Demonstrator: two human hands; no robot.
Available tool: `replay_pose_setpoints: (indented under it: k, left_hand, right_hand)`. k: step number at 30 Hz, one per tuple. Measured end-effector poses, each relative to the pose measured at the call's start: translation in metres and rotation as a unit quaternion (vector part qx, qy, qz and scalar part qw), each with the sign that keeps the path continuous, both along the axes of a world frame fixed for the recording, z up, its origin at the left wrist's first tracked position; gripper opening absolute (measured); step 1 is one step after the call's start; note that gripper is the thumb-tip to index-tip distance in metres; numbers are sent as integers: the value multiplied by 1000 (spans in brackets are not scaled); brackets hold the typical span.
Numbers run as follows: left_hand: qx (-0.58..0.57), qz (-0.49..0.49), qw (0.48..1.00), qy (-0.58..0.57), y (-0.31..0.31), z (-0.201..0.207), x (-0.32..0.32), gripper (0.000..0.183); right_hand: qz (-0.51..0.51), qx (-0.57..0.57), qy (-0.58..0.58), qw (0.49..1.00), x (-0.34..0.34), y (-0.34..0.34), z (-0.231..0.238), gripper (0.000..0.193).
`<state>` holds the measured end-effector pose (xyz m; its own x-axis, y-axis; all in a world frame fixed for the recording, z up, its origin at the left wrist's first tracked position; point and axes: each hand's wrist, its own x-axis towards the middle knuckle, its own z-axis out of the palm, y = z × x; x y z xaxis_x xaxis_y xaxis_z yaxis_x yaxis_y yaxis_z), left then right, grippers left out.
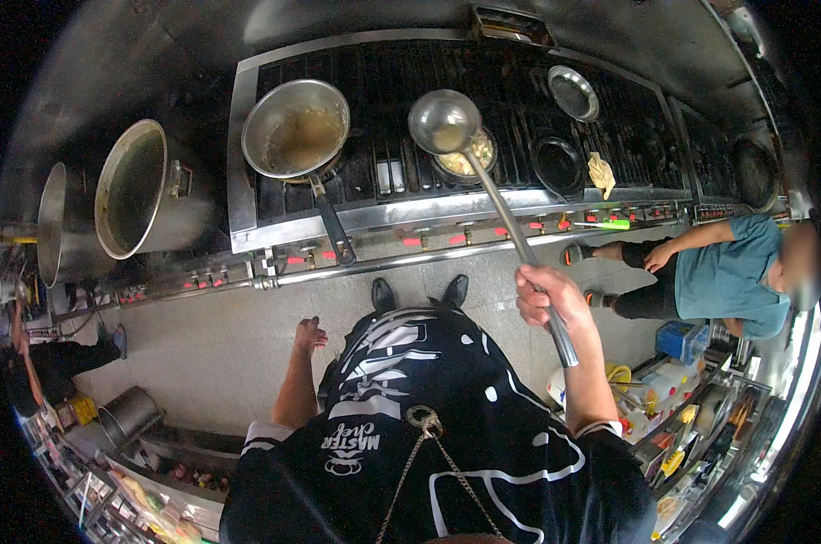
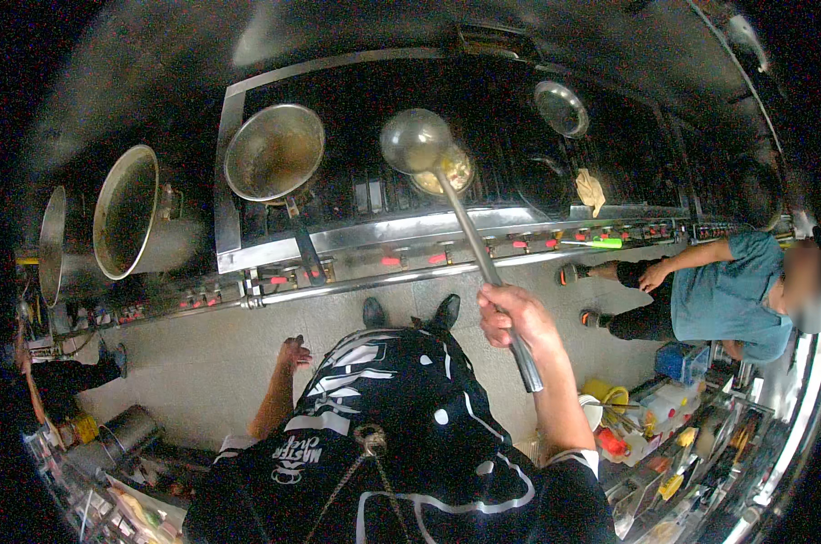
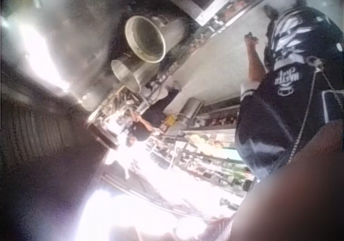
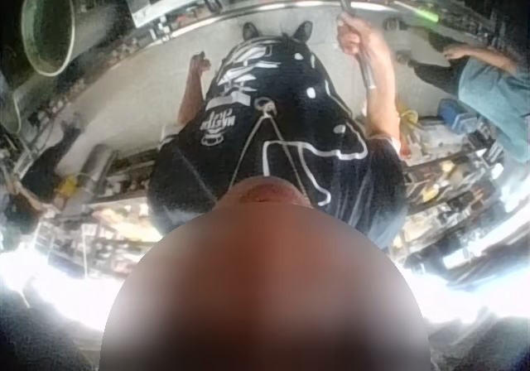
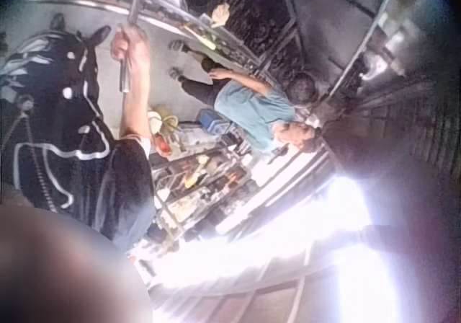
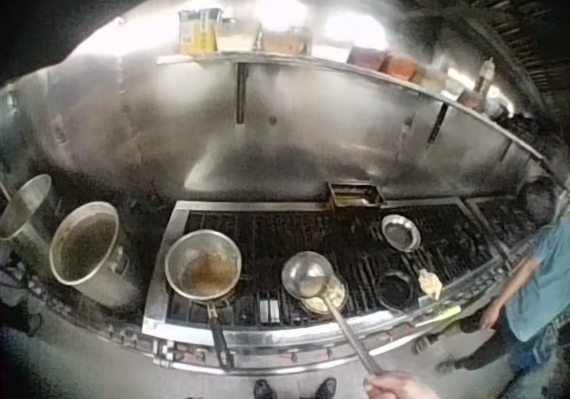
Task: The person cooks food in a commercial kitchen. They stir a pot on the stove with a ladle, transfer contents to a pan, add an egg, and stir again while other staff move around the kitchen.
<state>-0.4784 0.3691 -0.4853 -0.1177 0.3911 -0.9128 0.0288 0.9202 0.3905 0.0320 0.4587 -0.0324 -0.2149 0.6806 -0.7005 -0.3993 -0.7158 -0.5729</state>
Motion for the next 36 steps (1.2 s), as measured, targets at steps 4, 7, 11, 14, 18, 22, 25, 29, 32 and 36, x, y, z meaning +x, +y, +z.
replay_pose_setpoints:
  k: [4, 7, 11, 14, 18, 22, 25, 29, 32, 36]
  left_hand:
    - [-2, -15, 999, 33, -19, 14, -5, 48]
    - [-12, 1, 999, 31, -34, 23, -10, 49]
    - [-35, -10, 998, 50, -44, 28, -17, 53]
    - [-29, 11, 998, 59, -53, 25, -20, 52]
    - [-51, 13, 997, 57, -60, 19, -15, 51]
    - [-59, -33, 997, 46, -54, 13, 1, 51]
    - [-63, -44, 997, 32, -45, 15, 21, 50]
    - [-27, -82, 996, 26, -28, 25, 50, 45]
    - [-39, -87, 995, 29, -10, 34, 74, 43]
    - [-4, -101, 994, 37, -1, 58, 109, 43]
  right_hand:
    - [40, 52, 46, 997, -38, 28, -12, 24]
    - [134, 111, -100, 980, -78, 55, -33, 29]
    - [212, 375, -478, 765, -124, 75, -51, 36]
    - [207, 362, -502, 757, -135, 78, -52, 39]
    - [129, 414, -467, 771, -122, 79, -49, 34]
    - [-2, 227, -119, 967, -66, 66, -54, 22]
    - [-71, 181, 34, 980, 4, 47, -61, 23]
    - [-149, 159, 11, 976, 83, 18, -88, 27]
    - [-196, 115, 3, 974, 140, 13, -110, 23]
    - [-215, 117, -45, 968, 225, 51, -137, 26]
